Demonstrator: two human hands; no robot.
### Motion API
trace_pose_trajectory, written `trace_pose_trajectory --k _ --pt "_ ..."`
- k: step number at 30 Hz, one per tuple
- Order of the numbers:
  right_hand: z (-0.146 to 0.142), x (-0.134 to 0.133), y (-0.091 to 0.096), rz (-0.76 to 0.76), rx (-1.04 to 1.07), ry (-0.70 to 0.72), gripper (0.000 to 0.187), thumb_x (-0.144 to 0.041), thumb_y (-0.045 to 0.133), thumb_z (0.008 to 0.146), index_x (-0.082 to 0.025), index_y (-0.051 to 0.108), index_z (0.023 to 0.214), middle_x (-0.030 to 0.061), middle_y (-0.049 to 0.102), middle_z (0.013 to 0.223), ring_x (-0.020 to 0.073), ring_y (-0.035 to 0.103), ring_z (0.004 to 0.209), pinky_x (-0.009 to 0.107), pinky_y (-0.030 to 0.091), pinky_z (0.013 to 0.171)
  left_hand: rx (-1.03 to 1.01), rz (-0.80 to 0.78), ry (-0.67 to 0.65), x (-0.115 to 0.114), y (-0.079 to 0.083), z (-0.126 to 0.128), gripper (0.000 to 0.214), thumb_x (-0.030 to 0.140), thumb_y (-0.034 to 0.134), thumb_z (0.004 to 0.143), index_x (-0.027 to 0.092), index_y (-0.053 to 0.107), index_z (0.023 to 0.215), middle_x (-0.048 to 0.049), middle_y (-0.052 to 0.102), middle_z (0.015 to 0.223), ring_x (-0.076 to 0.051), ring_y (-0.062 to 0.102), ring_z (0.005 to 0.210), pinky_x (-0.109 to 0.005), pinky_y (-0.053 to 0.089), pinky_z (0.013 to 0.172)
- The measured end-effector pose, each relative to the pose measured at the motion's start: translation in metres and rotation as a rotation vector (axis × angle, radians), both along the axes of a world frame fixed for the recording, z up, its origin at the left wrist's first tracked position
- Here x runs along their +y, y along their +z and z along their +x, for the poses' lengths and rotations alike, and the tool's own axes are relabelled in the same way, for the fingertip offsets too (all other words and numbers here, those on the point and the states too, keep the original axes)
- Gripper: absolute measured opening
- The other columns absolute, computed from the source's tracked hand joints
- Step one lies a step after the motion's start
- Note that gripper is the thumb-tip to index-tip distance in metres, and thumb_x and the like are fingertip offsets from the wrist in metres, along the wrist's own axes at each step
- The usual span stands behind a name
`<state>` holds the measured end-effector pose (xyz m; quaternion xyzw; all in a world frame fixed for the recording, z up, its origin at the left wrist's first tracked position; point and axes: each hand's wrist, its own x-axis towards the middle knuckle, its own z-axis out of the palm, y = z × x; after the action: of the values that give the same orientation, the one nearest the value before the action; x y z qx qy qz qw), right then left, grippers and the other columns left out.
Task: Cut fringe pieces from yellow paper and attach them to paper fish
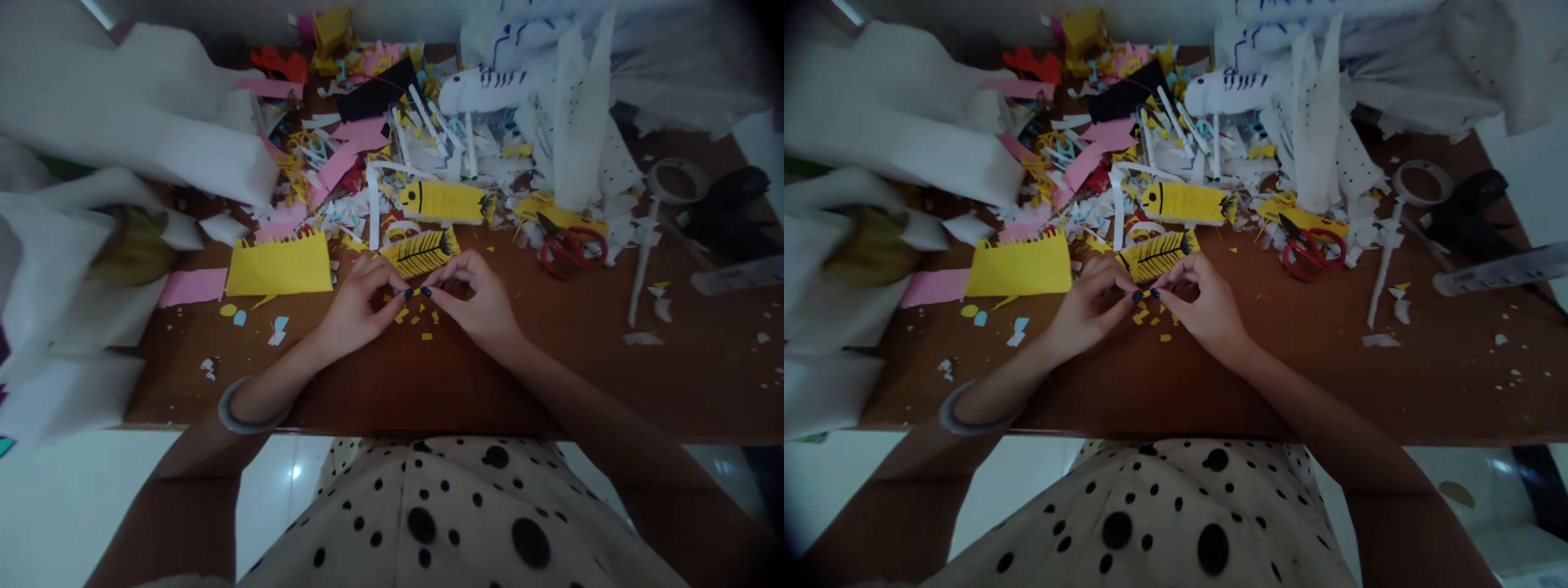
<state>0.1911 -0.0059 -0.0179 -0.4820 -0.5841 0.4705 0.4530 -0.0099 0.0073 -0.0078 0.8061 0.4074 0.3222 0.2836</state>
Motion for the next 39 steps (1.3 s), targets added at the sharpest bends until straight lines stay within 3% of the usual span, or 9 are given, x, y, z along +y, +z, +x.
trace_pose_trajectory --k 12,20,39 --pt "0.0005 0.0005 -0.002 -0.03 0.07 0.028 0.027 -0.022 0.069 0.08 -0.024 0.043 0.084 0.0 0.071 0.088 0.0159 0.069 0.086 0.031 0.052 0.078 0.016 0.047 -0.016 0.0007 0.0 -0.0005 0.009 0.021 0.057 0.092 0.02 0.057 0.083 -0.0029 0.058 0.084 -0.02 0.051 0.086 -0.035 0.04 0.078" --pt "-0.0005 0.0011 -0.0027 -0.056 0.005 -0.026 0.037 -0.027 0.073 0.078 -0.026 0.036 0.085 -0.0009 0.072 0.085 0.0178 0.07 0.084 0.034 0.052 0.078 0.068 0.038 -0.018 0.0014 -0.0012 -0.0012 0.008 0.022 0.057 0.091 0.021 0.057 0.084 -0.0029 0.059 0.084 -0.02 0.051 0.085 -0.036 0.04 0.079" --pt "0.0045 0.0032 -0.0039 -0.061 -0.034 -0.026 0.035 -0.024 0.073 0.075 -0.026 0.041 0.088 -0.0006 0.075 0.084 0.0188 0.072 0.085 0.034 0.053 0.079 0.077 0.059 -0.037 0.0018 -0.0011 -0.0014 0.005 0.019 0.058 0.091 0.021 0.059 0.086 -0.0026 0.061 0.085 -0.019 0.052 0.085 -0.036 0.04 0.08"
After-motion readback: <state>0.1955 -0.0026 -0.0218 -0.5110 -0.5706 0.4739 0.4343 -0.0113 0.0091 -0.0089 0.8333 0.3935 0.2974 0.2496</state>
